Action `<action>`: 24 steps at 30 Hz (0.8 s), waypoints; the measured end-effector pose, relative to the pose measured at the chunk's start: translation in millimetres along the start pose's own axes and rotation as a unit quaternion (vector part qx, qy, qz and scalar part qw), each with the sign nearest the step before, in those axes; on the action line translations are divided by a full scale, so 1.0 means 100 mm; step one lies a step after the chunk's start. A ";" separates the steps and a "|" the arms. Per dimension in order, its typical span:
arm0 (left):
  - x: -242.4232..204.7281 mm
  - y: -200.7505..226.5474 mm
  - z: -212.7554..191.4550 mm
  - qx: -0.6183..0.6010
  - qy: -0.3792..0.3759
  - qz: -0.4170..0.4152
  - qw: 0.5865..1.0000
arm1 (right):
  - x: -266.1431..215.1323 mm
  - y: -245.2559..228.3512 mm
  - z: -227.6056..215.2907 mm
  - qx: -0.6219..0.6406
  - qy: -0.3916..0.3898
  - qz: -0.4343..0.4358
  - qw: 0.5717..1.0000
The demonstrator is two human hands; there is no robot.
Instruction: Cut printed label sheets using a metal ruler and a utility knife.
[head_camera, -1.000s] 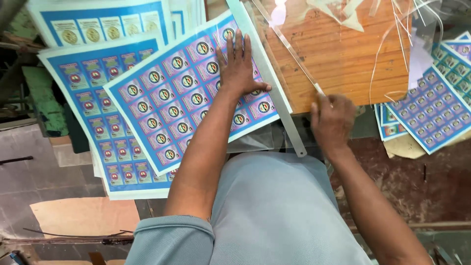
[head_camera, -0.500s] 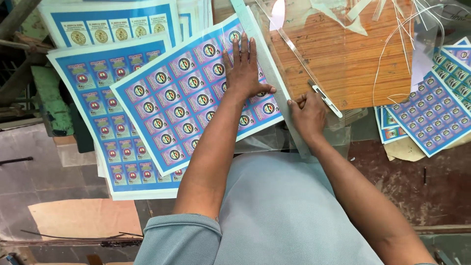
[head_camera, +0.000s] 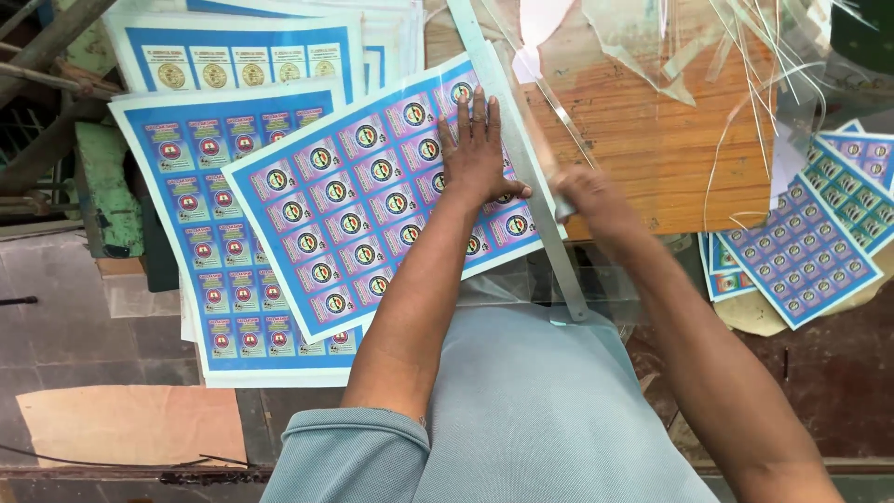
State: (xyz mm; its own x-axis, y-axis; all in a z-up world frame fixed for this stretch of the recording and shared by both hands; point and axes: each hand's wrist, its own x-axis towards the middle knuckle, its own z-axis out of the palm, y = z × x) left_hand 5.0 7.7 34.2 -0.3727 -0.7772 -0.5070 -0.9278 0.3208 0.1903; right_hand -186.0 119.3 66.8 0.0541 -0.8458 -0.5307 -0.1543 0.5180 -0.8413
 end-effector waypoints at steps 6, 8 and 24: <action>-0.01 -0.04 0.13 -0.017 0.019 0.005 1.000 | -0.51 -1.09 -1.03 0.075 0.068 -0.281 0.954; 0.03 -0.05 0.11 -0.023 0.039 0.018 0.999 | -0.53 -1.40 -1.35 -0.014 0.142 -0.306 0.941; 0.04 0.02 0.02 -0.022 -0.011 0.000 1.000 | 0.96 -1.77 -2.89 -0.149 0.073 -0.266 0.950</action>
State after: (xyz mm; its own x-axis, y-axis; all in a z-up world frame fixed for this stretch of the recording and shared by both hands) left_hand 1.5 6.3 30.8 -0.3733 -0.7650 -0.5249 -0.9276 0.2970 0.2267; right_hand -439.1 -89.9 194.2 0.0691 -0.9976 -0.0017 -0.4163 -0.0273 -0.9088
